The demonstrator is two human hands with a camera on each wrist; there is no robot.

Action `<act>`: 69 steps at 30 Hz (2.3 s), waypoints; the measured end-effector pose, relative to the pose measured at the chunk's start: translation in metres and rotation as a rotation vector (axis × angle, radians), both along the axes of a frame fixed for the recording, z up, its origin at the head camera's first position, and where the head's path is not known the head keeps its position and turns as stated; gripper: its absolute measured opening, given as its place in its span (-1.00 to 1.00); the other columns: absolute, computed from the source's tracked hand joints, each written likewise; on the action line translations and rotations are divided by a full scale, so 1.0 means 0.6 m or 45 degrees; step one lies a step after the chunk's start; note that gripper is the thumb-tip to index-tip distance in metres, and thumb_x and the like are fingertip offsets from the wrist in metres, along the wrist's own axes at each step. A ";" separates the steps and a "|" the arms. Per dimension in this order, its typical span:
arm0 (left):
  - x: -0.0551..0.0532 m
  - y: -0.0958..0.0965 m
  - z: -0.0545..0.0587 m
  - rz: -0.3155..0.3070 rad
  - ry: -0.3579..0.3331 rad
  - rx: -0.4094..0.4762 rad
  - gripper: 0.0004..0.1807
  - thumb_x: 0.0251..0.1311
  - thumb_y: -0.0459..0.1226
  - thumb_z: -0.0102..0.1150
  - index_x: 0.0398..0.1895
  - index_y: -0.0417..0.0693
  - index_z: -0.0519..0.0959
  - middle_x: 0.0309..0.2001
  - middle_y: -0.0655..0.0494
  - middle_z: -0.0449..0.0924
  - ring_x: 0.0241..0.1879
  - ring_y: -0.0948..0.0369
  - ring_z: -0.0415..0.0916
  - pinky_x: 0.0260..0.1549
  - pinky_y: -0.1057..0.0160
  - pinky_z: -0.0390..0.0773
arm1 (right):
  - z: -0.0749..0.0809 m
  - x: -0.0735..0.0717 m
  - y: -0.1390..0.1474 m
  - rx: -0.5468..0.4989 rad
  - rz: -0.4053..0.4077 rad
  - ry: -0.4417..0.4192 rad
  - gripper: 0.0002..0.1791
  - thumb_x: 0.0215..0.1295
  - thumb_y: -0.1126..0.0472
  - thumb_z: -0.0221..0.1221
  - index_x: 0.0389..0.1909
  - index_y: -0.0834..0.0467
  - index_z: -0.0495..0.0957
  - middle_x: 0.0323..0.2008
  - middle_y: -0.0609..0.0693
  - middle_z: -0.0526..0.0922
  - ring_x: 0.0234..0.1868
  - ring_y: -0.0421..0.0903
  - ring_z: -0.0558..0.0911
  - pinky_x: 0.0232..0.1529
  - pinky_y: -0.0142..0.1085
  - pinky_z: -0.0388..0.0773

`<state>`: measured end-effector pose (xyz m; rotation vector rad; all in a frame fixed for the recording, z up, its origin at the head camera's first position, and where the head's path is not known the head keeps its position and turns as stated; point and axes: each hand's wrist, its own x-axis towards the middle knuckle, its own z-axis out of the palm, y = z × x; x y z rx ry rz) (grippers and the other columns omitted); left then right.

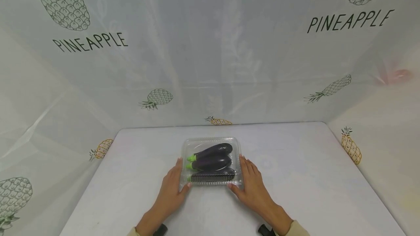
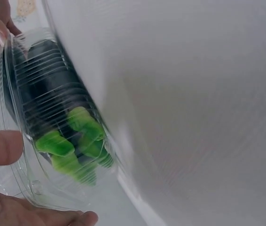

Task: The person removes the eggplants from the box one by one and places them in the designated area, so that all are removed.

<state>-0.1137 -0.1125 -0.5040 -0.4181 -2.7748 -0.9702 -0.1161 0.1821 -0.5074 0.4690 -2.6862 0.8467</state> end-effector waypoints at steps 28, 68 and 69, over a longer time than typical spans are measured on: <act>0.005 0.002 -0.001 0.031 0.003 0.056 -0.21 0.39 -0.42 0.25 0.61 -0.37 0.15 0.56 -0.43 0.18 0.50 -0.35 0.19 0.42 -0.46 0.21 | -0.003 -0.006 0.001 0.027 0.008 0.026 0.09 0.16 0.03 0.51 0.55 0.41 0.15 0.42 0.42 0.42 0.42 0.44 0.36 0.38 0.41 0.33; 0.011 0.015 -0.006 0.133 0.097 0.068 -0.32 0.35 -0.56 0.14 0.55 -0.41 0.27 0.48 -0.41 0.33 0.41 -0.41 0.27 0.32 -0.44 0.26 | -0.004 -0.003 0.000 0.014 0.009 0.050 0.06 0.18 0.06 0.51 0.54 0.43 0.17 0.41 0.44 0.42 0.44 0.47 0.33 0.36 0.44 0.31; 0.011 0.015 -0.006 0.136 0.111 0.049 -0.33 0.36 -0.56 0.13 0.54 -0.41 0.28 0.47 -0.40 0.35 0.41 -0.41 0.29 0.31 -0.44 0.28 | -0.003 -0.003 0.000 0.015 0.009 0.046 0.06 0.19 0.06 0.51 0.54 0.43 0.16 0.41 0.44 0.42 0.44 0.47 0.32 0.35 0.45 0.31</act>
